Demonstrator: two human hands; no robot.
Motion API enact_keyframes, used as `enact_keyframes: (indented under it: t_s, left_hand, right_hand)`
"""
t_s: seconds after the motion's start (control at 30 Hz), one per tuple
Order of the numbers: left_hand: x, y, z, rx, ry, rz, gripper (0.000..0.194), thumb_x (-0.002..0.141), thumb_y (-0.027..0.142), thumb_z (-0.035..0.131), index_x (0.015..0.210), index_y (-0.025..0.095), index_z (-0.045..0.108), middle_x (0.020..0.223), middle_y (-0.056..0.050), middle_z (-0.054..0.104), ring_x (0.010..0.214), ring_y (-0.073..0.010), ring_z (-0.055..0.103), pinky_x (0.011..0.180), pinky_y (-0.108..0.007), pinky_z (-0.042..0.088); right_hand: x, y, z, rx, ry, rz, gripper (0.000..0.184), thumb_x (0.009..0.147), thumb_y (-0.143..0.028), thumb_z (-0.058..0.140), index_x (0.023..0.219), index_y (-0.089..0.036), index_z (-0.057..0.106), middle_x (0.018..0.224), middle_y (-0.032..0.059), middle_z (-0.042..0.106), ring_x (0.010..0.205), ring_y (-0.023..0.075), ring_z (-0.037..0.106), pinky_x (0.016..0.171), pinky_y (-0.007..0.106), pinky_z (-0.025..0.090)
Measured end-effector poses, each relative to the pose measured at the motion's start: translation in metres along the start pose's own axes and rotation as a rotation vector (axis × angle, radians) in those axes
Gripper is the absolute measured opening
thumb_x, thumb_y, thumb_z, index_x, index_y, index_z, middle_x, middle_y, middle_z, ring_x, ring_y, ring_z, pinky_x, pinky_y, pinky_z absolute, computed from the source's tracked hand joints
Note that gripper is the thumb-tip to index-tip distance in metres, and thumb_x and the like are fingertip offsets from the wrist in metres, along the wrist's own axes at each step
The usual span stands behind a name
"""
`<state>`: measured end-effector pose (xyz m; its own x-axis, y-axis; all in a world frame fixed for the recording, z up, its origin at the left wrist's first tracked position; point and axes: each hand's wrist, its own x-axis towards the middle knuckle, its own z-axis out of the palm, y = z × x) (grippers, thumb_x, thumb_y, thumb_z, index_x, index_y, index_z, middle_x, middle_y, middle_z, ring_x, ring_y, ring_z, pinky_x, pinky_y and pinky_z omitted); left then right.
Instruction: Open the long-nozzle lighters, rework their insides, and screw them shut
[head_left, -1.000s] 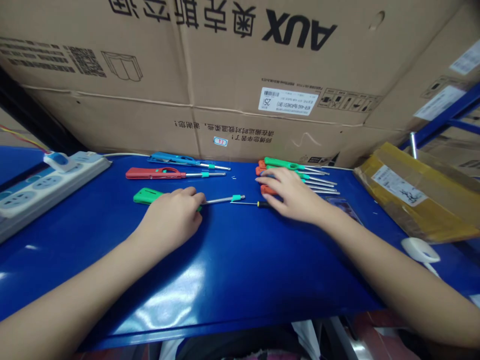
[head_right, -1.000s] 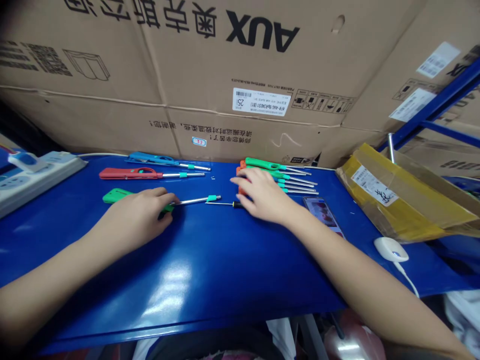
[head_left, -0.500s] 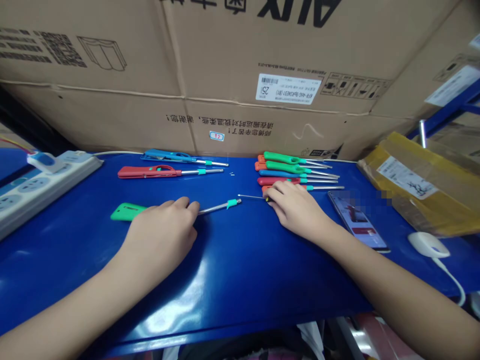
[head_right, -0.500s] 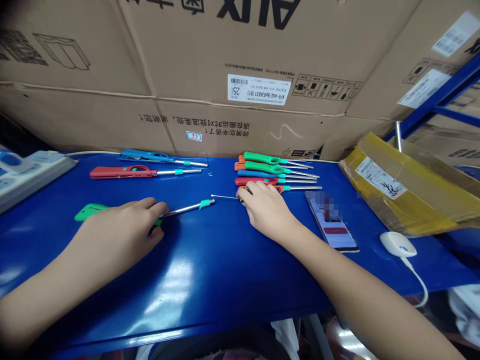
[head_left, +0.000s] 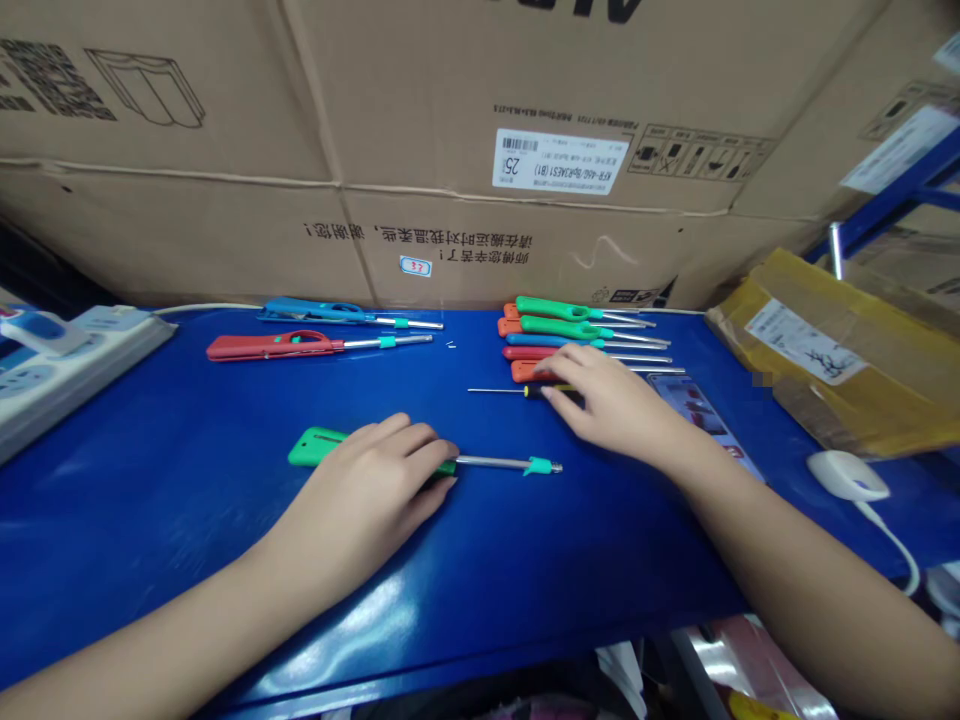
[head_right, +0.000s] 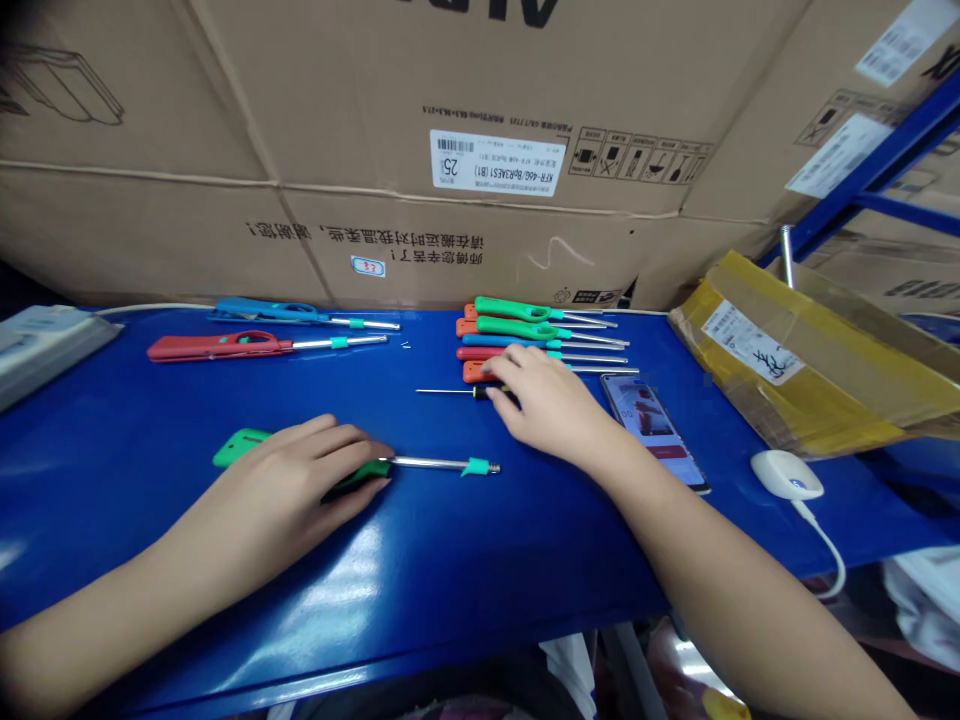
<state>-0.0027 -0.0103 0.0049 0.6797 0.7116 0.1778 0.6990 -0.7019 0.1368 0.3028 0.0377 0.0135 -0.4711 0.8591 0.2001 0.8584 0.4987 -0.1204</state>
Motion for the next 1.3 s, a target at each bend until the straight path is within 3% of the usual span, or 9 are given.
enact_keyframes:
  t_s: [0.07, 0.17, 0.4, 0.63, 1.0, 1.1, 1.3]
  left_hand:
    - [0.002, 0.001, 0.005, -0.058, 0.035, 0.034, 0.020, 0.107, 0.033, 0.057, 0.112, 0.022, 0.073, 0.104, -0.007, 0.075, 0.092, -0.0265, 0.061, 0.079, -0.041, 0.048]
    - [0.004, 0.001, 0.009, -0.130, 0.064, 0.061, 0.024, 0.106, 0.038, 0.060, 0.122, 0.024, 0.071, 0.111, -0.006, 0.076, 0.098, -0.0262, 0.060, 0.081, -0.041, 0.045]
    - [0.008, -0.003, 0.002, -0.210, 0.113, -0.005, 0.032, 0.101, 0.046, 0.064, 0.125, 0.027, 0.071, 0.117, -0.006, 0.075, 0.107, -0.0276, 0.060, 0.090, -0.044, 0.044]
    - [0.013, -0.010, -0.002, -0.254, 0.077, -0.018, 0.035, 0.098, 0.047, 0.064, 0.125, 0.027, 0.073, 0.119, -0.006, 0.077, 0.112, -0.0276, 0.065, 0.099, -0.045, 0.047]
    - [0.014, -0.010, -0.005, -0.246, 0.025, 0.038, 0.030, 0.096, 0.044, 0.064, 0.118, 0.026, 0.074, 0.113, -0.005, 0.078, 0.107, -0.0258, 0.069, 0.096, -0.042, 0.049]
    - [0.014, -0.010, -0.003, -0.242, 0.025, 0.047, 0.028, 0.097, 0.042, 0.063, 0.116, 0.026, 0.075, 0.111, -0.004, 0.078, 0.104, -0.0255, 0.068, 0.091, -0.041, 0.049]
    - [0.013, -0.009, -0.003, -0.246, 0.016, 0.060, 0.026, 0.099, 0.042, 0.061, 0.114, 0.025, 0.075, 0.108, -0.004, 0.077, 0.102, -0.0252, 0.068, 0.089, -0.041, 0.048]
  right_hand:
    - [0.000, 0.012, 0.000, -0.008, 0.057, 0.093, 0.025, 0.102, -0.030, 0.053, 0.117, -0.019, 0.070, 0.116, 0.0161, 0.067, 0.108, 0.0342, 0.066, 0.091, 0.047, 0.054]
    - [0.002, 0.029, 0.003, 0.021, 0.091, 0.187, 0.021, 0.098, -0.029, 0.058, 0.113, -0.021, 0.072, 0.109, 0.0133, 0.067, 0.090, 0.0282, 0.069, 0.082, 0.043, 0.057]
    - [0.010, 0.046, 0.008, 0.094, 0.102, 0.245, 0.011, 0.092, -0.020, 0.064, 0.093, -0.021, 0.075, 0.091, 0.0079, 0.072, 0.078, 0.0232, 0.069, 0.076, 0.037, 0.056]
    - [0.007, 0.053, -0.003, 0.131, 0.050, 0.193, 0.023, 0.083, -0.014, 0.068, 0.103, -0.021, 0.078, 0.097, 0.0078, 0.080, 0.087, 0.0250, 0.075, 0.079, 0.036, 0.059]
    - [0.009, 0.062, -0.005, 0.098, 0.014, 0.143, 0.032, 0.082, -0.013, 0.067, 0.110, -0.021, 0.082, 0.099, 0.0080, 0.083, 0.089, 0.0254, 0.078, 0.082, 0.036, 0.061]
    - [0.007, 0.062, -0.007, 0.070, -0.013, 0.105, 0.034, 0.084, -0.017, 0.070, 0.116, -0.020, 0.082, 0.111, 0.0113, 0.083, 0.098, 0.0292, 0.077, 0.089, 0.040, 0.061]
    - [0.014, 0.061, -0.002, -0.036, -0.042, 0.090, 0.029, 0.093, -0.015, 0.062, 0.113, -0.020, 0.083, 0.115, 0.0131, 0.080, 0.106, 0.0304, 0.074, 0.097, 0.043, 0.057]
